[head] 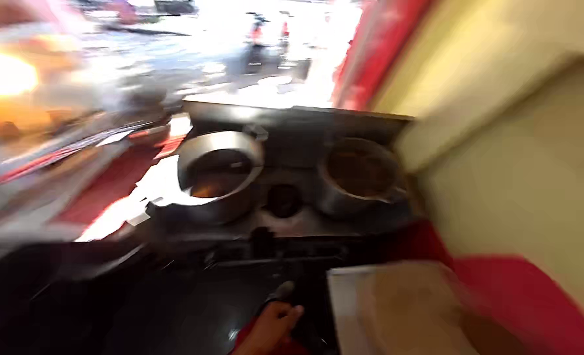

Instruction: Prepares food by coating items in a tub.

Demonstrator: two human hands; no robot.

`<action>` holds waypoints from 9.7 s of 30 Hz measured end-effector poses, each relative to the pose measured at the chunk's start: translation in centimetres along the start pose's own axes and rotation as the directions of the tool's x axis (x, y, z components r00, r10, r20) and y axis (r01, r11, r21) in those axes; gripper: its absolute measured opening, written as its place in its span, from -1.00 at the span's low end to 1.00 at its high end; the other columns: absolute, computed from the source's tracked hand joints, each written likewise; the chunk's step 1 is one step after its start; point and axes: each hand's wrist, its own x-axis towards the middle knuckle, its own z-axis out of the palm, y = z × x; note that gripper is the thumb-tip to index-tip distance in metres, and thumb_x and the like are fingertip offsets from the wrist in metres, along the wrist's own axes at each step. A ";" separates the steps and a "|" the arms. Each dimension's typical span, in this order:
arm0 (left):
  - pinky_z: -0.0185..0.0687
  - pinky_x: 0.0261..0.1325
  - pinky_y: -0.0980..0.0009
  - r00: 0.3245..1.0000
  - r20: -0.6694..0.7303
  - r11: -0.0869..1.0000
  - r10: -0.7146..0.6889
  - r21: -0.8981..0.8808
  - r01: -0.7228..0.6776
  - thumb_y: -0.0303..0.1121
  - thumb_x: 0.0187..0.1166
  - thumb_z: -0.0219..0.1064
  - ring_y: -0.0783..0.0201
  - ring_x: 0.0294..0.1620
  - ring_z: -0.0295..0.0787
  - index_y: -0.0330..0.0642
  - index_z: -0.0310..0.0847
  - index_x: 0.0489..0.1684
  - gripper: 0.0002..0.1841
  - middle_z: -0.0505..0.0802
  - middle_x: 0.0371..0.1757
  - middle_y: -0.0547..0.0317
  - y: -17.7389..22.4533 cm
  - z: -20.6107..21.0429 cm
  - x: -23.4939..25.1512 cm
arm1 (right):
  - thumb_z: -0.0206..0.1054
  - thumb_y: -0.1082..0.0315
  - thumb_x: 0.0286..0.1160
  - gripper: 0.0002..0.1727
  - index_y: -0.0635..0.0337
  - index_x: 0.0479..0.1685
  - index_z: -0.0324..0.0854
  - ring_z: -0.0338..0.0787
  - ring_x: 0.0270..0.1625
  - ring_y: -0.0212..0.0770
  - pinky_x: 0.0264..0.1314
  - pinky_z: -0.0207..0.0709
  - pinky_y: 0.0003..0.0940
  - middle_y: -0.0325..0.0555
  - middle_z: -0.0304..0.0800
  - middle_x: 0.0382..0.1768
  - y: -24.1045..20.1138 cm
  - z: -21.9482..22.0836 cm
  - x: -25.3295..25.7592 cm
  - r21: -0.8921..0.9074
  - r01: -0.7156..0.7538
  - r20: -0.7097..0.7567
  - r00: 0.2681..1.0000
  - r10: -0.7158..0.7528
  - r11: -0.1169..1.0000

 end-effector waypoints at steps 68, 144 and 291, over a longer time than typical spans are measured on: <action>0.94 0.03 0.31 0.706 0.628 0.890 -0.328 0.456 0.007 -0.31 0.72 0.35 0.24 -0.15 0.98 -0.32 0.58 0.06 -0.77 0.96 -0.15 0.06 9.9 14.2 26.8 | 0.10 0.35 0.77 -0.52 0.26 0.63 0.38 0.78 0.16 0.50 0.09 0.62 0.46 0.45 0.72 0.20 -3.8 1.6 5.9 0.321 -0.821 0.456 0.571 0.682 0.473; 0.92 0.08 0.24 0.730 0.618 0.932 -0.293 0.353 0.075 -0.33 0.72 0.34 0.20 -0.10 0.97 -0.29 0.54 0.11 -0.78 0.94 -0.10 0.03 9.3 14.1 26.0 | 0.21 0.20 0.76 -0.55 0.24 0.50 0.58 0.80 0.19 0.38 0.19 0.63 0.43 0.33 0.79 0.13 -6.1 1.8 2.1 0.234 -0.683 0.647 0.641 0.413 0.692; 0.92 0.09 0.27 0.795 0.541 0.932 -0.276 0.352 0.084 -0.32 0.77 0.28 0.16 -0.06 0.98 -0.29 0.51 0.17 -0.76 0.94 -0.09 -0.03 9.0 14.9 24.1 | 0.11 0.29 0.75 -0.32 -0.40 0.86 0.20 0.80 0.02 0.51 -0.10 0.58 0.53 0.40 0.81 0.05 1.4 2.6 6.4 0.326 -0.659 0.286 0.752 0.594 0.678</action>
